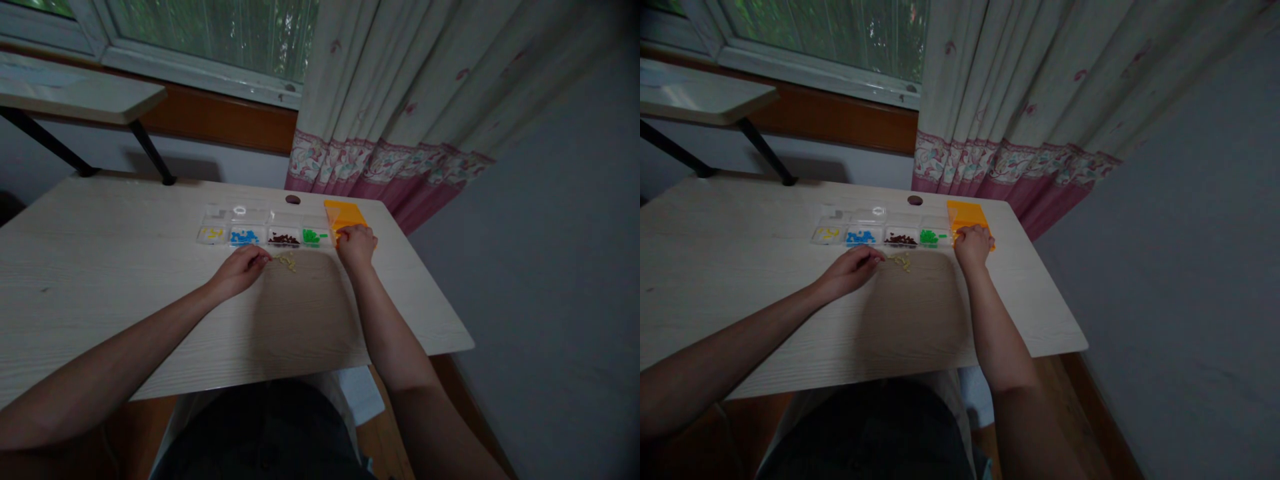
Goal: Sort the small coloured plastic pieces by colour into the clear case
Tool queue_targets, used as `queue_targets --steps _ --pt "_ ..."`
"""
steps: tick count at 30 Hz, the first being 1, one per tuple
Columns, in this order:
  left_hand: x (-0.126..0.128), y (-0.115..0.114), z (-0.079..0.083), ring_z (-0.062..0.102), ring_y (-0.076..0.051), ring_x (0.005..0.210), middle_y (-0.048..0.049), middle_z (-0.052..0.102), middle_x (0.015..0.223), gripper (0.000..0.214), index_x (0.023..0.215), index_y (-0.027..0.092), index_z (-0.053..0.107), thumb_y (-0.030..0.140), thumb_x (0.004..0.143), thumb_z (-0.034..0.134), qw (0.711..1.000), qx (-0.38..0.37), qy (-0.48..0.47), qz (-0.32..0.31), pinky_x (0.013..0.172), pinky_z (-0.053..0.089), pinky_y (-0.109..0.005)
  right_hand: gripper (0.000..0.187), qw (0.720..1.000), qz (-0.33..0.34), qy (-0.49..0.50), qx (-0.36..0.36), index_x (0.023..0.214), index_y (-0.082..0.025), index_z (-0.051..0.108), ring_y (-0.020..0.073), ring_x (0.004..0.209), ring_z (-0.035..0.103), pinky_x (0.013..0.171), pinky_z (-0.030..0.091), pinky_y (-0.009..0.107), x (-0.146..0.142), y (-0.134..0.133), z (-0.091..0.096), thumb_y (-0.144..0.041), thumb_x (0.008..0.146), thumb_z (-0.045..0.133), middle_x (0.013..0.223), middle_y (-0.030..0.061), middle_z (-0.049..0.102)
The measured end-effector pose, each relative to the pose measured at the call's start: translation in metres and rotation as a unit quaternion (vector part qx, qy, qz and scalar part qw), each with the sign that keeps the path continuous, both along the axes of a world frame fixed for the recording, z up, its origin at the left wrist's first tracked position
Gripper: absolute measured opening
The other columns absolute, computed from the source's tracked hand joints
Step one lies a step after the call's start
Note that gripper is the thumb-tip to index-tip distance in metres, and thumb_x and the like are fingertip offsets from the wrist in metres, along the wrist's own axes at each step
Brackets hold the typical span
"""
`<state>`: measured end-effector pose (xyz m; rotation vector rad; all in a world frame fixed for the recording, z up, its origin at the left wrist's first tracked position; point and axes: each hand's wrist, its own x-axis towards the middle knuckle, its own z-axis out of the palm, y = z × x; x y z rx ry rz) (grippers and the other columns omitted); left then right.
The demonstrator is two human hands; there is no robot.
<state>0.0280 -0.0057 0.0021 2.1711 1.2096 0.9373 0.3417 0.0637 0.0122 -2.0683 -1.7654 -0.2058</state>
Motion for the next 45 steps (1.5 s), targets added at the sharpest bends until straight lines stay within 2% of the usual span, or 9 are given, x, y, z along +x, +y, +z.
queue_targets --steps 6,10,13,16,23,30,35,41,45 --pt "0.001 -0.001 -0.005 0.056 -0.020 0.089 -0.0070 0.058 0.094 0.028 0.115 0.018 0.062 0.026 0.094 0.046 0.998 0.051 0.033 0.011 0.082 0.048 -0.036 0.032 0.998 0.008 0.037 0.047 0.098 -0.022 0.074 0.0271 0.105 0.050 0.089 0.034 0.041 -0.001 0.001 0.003 -0.019 0.085 0.045 0.105 0.0096 0.066" --pt "0.002 -0.001 -0.013 0.053 -0.025 0.101 -0.0107 0.056 0.102 0.040 0.130 0.016 0.056 0.022 0.092 0.050 0.991 0.099 0.089 0.001 0.091 0.046 -0.042 0.025 0.988 0.005 0.087 0.129 0.087 -0.019 0.067 0.0228 0.094 0.052 0.083 0.037 0.035 -0.006 0.001 0.007 -0.018 0.085 0.042 0.095 0.0089 0.062" --pt "0.002 -0.002 -0.016 0.052 -0.026 0.104 -0.0122 0.056 0.106 0.043 0.134 0.017 0.055 0.021 0.091 0.050 0.988 0.114 0.106 -0.002 0.094 0.046 -0.044 0.020 0.974 0.045 0.115 0.192 0.080 -0.020 0.059 0.0206 0.089 0.052 0.081 0.039 0.033 -0.014 -0.001 0.010 -0.018 0.085 0.040 0.089 0.0071 0.058" --pt "0.003 -0.002 -0.017 0.052 -0.026 0.102 -0.0125 0.056 0.105 0.041 0.130 0.017 0.059 0.021 0.091 0.049 0.986 0.116 0.116 0.001 0.092 0.046 -0.045 0.015 0.962 0.109 0.128 0.214 0.076 -0.021 0.054 0.0202 0.088 0.052 0.080 0.039 0.033 -0.026 -0.006 0.012 -0.019 0.084 0.042 0.086 0.0053 0.056" --pt "0.003 -0.003 -0.014 0.052 -0.025 0.102 -0.0110 0.055 0.104 0.033 0.123 0.019 0.062 0.025 0.094 0.048 0.985 0.116 0.127 0.005 0.094 0.045 -0.042 0.017 0.963 0.198 0.111 0.148 0.078 -0.021 0.055 0.0202 0.093 0.053 0.085 0.038 0.034 -0.057 -0.025 0.013 -0.017 0.087 0.041 0.089 0.0059 0.059" --pt "0.002 -0.003 -0.010 0.052 -0.024 0.100 -0.0081 0.055 0.100 0.021 0.108 0.022 0.064 0.031 0.093 0.052 0.988 0.094 0.125 0.004 0.091 0.044 -0.040 0.015 0.950 0.279 0.086 0.112 0.079 -0.021 0.057 0.0204 0.092 0.054 0.085 0.037 0.034 -0.073 -0.033 0.010 -0.018 0.087 0.045 0.091 0.0059 0.061" --pt "0.002 -0.002 -0.008 0.053 -0.023 0.095 -0.0076 0.056 0.096 0.016 0.098 0.020 0.064 0.029 0.092 0.053 0.990 0.072 0.125 -0.003 0.087 0.044 -0.038 0.013 0.931 0.332 0.101 0.109 0.079 -0.021 0.058 0.0197 0.093 0.056 0.083 0.037 0.033 -0.077 -0.036 0.010 -0.016 0.086 0.048 0.090 0.0053 0.061" --pt "0.004 -0.002 -0.006 0.053 -0.023 0.091 -0.0081 0.058 0.092 0.021 0.089 0.017 0.062 0.030 0.095 0.047 0.991 0.058 0.120 0.007 0.085 0.044 -0.038 0.013 0.903 0.401 0.116 0.103 0.081 -0.020 0.061 0.0191 0.090 0.057 0.082 0.038 0.033 -0.080 -0.038 0.007 -0.013 0.082 0.050 0.088 0.0052 0.062" --pt "0.003 -0.001 -0.005 0.054 -0.022 0.089 -0.0068 0.058 0.087 0.023 0.087 0.017 0.060 0.031 0.096 0.044 0.996 0.044 0.080 0.008 0.084 0.043 -0.037 0.019 0.874 0.472 0.082 0.084 0.092 -0.021 0.066 0.0193 0.096 0.058 0.089 0.038 0.035 -0.083 -0.041 0.003 -0.013 0.082 0.053 0.095 0.0053 0.065"
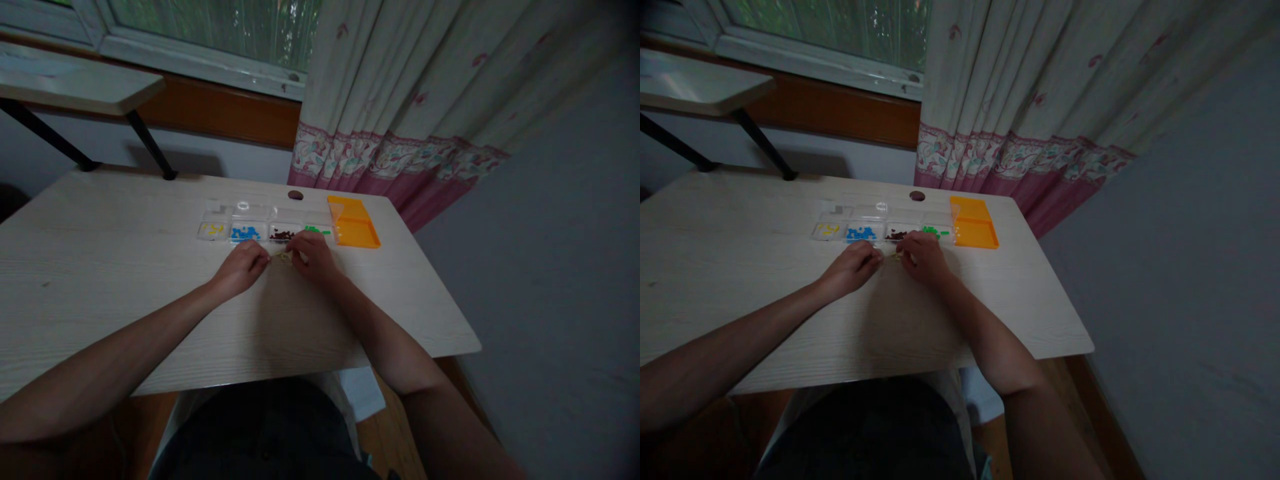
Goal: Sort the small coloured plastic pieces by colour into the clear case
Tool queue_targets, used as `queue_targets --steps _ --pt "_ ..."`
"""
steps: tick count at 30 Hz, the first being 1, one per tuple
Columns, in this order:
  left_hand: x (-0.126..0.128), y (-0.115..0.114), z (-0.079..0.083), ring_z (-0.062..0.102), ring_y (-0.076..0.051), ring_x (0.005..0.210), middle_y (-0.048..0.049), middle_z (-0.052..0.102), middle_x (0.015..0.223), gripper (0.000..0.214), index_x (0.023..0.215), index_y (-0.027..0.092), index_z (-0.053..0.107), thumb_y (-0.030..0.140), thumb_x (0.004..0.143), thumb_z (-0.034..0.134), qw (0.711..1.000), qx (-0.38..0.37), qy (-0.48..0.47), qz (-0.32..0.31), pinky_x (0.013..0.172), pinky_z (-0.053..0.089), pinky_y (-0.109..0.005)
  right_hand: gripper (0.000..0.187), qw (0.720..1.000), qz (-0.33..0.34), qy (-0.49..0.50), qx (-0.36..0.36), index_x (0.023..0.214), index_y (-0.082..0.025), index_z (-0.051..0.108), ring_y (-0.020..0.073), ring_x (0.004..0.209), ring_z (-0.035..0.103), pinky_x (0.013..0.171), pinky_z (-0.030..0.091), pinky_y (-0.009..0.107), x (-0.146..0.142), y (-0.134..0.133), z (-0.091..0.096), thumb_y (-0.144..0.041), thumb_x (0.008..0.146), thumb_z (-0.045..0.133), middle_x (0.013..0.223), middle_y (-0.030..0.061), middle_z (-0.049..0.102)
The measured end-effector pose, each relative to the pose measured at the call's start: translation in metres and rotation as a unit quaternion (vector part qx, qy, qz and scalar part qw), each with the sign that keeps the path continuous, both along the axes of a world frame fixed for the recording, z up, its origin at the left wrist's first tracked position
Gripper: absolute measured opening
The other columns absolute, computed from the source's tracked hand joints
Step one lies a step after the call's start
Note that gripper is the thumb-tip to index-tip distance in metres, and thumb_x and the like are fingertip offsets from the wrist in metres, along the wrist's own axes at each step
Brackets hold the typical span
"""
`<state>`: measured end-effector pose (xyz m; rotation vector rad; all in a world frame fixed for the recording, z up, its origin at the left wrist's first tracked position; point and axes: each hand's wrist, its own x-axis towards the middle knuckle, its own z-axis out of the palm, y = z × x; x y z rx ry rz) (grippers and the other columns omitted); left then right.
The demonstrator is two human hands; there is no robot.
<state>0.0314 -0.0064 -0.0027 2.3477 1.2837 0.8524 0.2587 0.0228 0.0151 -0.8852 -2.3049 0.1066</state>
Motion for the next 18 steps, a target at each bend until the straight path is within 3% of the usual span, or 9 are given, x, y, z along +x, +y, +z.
queue_targets --steps 5,10,18 --pt "-0.001 0.003 0.000 0.052 -0.018 0.080 -0.0041 0.055 0.080 0.029 0.076 0.018 0.055 0.034 0.097 0.042 0.998 -0.019 -0.063 0.020 0.074 0.043 -0.032 0.022 0.997 0.039 -0.054 0.038 0.108 -0.027 0.070 0.0197 0.100 0.060 0.092 0.037 0.037 -0.007 -0.003 -0.006 -0.026 0.089 0.060 0.102 0.0045 0.069" --pt "-0.001 0.005 -0.001 0.052 -0.018 0.079 -0.0038 0.055 0.078 0.032 0.073 0.019 0.054 0.037 0.097 0.042 0.996 -0.028 -0.080 0.013 0.072 0.043 -0.032 0.020 0.996 0.024 -0.074 0.051 0.107 -0.028 0.072 0.0196 0.097 0.059 0.090 0.038 0.036 -0.013 -0.004 -0.009 -0.036 0.094 0.059 0.096 0.0042 0.070" --pt "0.000 0.005 -0.002 0.052 -0.018 0.078 -0.0038 0.056 0.078 0.035 0.072 0.019 0.054 0.038 0.098 0.041 0.996 -0.027 -0.085 -0.005 0.072 0.043 -0.031 0.021 0.995 0.023 -0.070 0.066 0.101 -0.027 0.074 0.0173 0.089 0.059 0.085 0.037 0.034 -0.019 -0.010 -0.006 -0.035 0.097 0.055 0.089 0.0028 0.071"
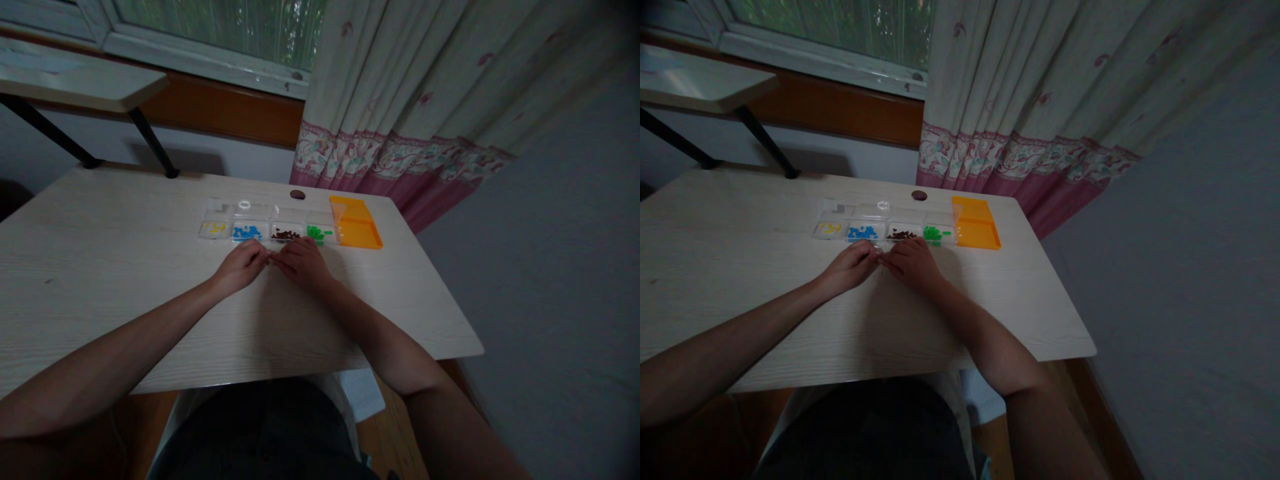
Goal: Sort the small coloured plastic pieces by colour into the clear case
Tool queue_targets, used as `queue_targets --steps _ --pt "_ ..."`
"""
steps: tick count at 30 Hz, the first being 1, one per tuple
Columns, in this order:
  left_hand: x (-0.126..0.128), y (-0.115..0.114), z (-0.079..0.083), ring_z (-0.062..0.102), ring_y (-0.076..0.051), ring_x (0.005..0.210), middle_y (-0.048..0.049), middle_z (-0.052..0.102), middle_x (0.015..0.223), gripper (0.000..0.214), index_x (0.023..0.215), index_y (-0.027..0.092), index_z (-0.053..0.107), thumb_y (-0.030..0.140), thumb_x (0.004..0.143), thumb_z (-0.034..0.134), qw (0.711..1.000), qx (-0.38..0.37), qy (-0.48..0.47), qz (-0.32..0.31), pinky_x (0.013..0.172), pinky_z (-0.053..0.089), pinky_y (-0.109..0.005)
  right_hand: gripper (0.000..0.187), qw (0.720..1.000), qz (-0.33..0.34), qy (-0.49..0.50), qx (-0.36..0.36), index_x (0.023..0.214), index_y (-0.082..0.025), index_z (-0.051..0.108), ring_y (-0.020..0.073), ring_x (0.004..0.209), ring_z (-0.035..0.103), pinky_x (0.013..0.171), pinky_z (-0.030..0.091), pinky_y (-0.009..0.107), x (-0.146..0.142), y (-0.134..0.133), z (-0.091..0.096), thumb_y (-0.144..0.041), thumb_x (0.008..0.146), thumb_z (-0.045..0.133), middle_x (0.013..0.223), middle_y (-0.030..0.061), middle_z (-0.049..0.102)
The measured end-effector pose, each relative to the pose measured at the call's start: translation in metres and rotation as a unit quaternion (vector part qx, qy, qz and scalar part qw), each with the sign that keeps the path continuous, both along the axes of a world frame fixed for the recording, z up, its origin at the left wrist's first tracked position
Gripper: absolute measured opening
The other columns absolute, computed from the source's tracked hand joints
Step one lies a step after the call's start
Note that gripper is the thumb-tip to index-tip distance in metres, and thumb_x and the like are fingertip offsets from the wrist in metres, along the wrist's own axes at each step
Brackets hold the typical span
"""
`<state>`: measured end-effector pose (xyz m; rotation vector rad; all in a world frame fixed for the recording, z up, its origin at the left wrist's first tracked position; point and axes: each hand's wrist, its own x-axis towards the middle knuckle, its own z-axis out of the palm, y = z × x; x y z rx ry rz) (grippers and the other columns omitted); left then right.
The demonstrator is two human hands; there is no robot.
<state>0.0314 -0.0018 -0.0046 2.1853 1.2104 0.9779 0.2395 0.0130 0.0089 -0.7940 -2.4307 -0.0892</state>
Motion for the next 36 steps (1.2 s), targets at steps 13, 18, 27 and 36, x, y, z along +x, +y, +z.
queue_targets --steps 13,18,27,36 --pt "0.0000 0.0004 0.0001 0.053 -0.018 0.078 -0.0035 0.056 0.077 0.037 0.071 0.019 0.055 0.040 0.098 0.040 1.000 -0.007 -0.003 -0.001 0.073 0.044 -0.031 0.021 1.000 -0.001 0.002 0.003 0.100 -0.027 0.074 0.0179 0.088 0.060 0.086 0.038 0.034 -0.0013 -0.0002 -0.0011 -0.037 0.096 0.056 0.089 0.0032 0.071" --pt "-0.0001 -0.0005 0.0021 0.054 -0.018 0.079 -0.0038 0.057 0.078 0.038 0.073 0.019 0.056 0.041 0.099 0.039 1.000 -0.010 -0.008 -0.009 0.073 0.044 -0.031 0.021 1.000 0.002 -0.001 0.004 0.097 -0.027 0.074 0.0175 0.087 0.059 0.085 0.037 0.034 -0.0025 -0.0018 -0.0010 -0.034 0.097 0.055 0.088 0.0032 0.071" --pt "-0.0013 0.0009 0.0004 0.054 -0.019 0.082 -0.0046 0.058 0.080 0.041 0.074 0.019 0.058 0.040 0.101 0.036 1.000 -0.011 0.005 -0.024 0.077 0.044 -0.032 0.013 1.000 0.005 -0.007 0.016 0.098 -0.028 0.073 0.0174 0.091 0.058 0.089 0.035 0.035 -0.0002 -0.0014 -0.0049 -0.029 0.094 0.060 0.090 0.0024 0.070" --pt "-0.0024 0.0011 -0.0014 0.055 -0.018 0.083 -0.0047 0.058 0.081 0.041 0.077 0.017 0.060 0.040 0.101 0.036 1.000 -0.011 0.009 -0.026 0.077 0.044 -0.031 0.012 0.996 0.014 -0.002 0.086 0.096 -0.025 0.072 0.0166 0.088 0.057 0.089 0.035 0.035 -0.0010 -0.0009 -0.0074 -0.027 0.094 0.060 0.086 0.0015 0.069"
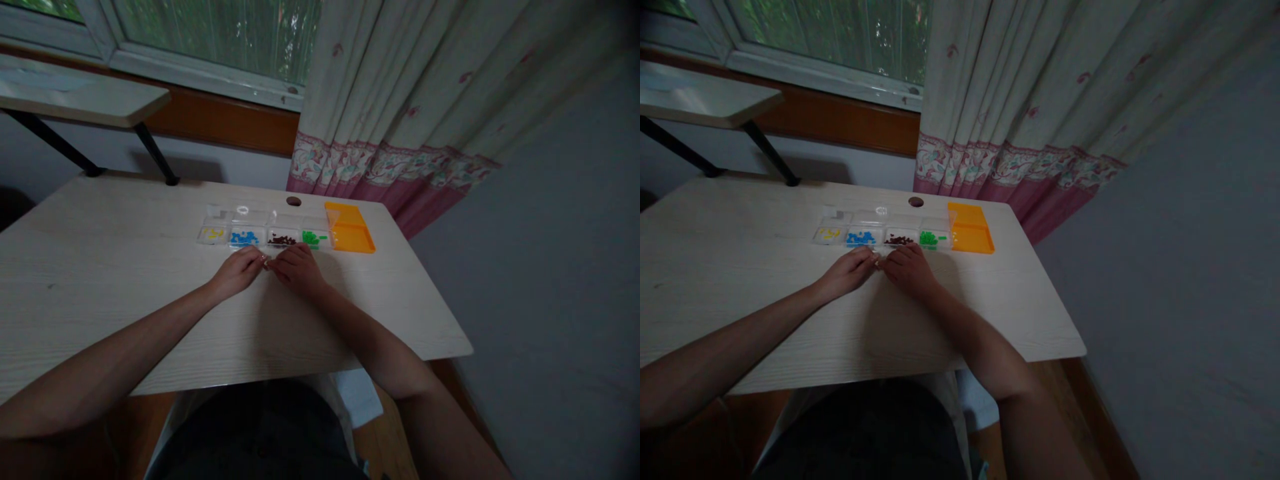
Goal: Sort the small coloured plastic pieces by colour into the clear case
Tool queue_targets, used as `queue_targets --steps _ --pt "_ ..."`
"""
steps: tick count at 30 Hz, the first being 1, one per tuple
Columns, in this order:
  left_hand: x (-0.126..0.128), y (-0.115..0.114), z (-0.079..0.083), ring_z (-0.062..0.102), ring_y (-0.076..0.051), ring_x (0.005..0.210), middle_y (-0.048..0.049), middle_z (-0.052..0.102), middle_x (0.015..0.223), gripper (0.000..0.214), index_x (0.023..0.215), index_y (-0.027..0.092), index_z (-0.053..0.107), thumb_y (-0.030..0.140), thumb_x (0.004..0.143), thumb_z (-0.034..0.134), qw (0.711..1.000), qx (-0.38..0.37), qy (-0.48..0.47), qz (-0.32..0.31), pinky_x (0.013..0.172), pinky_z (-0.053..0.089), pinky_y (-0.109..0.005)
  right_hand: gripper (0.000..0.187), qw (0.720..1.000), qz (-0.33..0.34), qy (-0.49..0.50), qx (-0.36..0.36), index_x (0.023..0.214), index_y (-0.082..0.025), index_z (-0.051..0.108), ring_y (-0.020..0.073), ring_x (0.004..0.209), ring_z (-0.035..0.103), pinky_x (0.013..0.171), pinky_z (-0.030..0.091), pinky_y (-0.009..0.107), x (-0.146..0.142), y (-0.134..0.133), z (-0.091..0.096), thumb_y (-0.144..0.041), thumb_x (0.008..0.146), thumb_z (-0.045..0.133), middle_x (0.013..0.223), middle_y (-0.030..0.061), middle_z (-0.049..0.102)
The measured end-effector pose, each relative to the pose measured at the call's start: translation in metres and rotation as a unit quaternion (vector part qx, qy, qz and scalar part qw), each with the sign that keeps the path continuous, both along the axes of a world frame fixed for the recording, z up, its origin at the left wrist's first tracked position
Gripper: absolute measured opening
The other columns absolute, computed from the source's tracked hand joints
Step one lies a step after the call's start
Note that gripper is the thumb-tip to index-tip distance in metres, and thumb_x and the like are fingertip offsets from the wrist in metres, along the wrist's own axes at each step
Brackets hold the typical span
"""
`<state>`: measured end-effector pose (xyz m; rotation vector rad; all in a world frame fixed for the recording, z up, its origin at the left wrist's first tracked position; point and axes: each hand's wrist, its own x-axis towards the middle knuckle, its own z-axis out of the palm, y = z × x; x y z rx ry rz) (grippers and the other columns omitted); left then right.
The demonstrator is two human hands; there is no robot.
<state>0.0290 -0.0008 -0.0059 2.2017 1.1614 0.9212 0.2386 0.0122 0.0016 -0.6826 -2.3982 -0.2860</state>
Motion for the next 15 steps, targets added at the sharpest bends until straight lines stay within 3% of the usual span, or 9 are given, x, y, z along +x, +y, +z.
queue_targets --steps 5,9,12,15 --pt "0.000 -0.001 0.001 0.057 -0.019 0.086 -0.0048 0.061 0.085 0.040 0.083 0.018 0.064 0.040 0.101 0.037 1.000 -0.001 0.002 0.004 0.081 0.045 -0.032 0.014 1.000 -0.009 -0.012 -0.003 0.093 -0.026 0.072 0.0166 0.089 0.055 0.090 0.034 0.035 0.004 0.000 0.003 -0.027 0.096 0.057 0.088 0.0016 0.068" --pt "0.000 -0.003 0.004 0.059 -0.018 0.087 -0.0042 0.062 0.086 0.041 0.086 0.018 0.067 0.040 0.101 0.035 1.000 -0.004 0.001 0.011 0.085 0.045 -0.032 0.015 0.999 -0.033 -0.006 0.002 0.096 -0.026 0.071 0.0175 0.091 0.056 0.090 0.034 0.036 0.016 0.005 0.022 -0.025 0.096 0.056 0.090 0.0019 0.069" --pt "0.000 -0.004 0.005 0.059 -0.018 0.087 -0.0044 0.062 0.085 0.040 0.087 0.018 0.067 0.040 0.100 0.036 1.000 -0.009 0.008 0.003 0.084 0.046 -0.032 0.018 0.995 -0.097 0.030 0.022 0.097 -0.025 0.071 0.0175 0.086 0.056 0.088 0.034 0.037 0.044 0.017 0.044 -0.031 0.097 0.054 0.087 0.0020 0.069" --pt "-0.001 -0.003 0.005 0.059 -0.018 0.087 -0.0048 0.063 0.085 0.039 0.086 0.018 0.068 0.039 0.099 0.038 1.000 -0.008 0.012 -0.003 0.083 0.046 -0.032 0.023 0.985 -0.163 0.039 0.035 0.096 -0.024 0.073 0.0195 0.087 0.057 0.088 0.033 0.038 0.088 0.035 0.056 -0.037 0.097 0.054 0.086 0.0039 0.070"
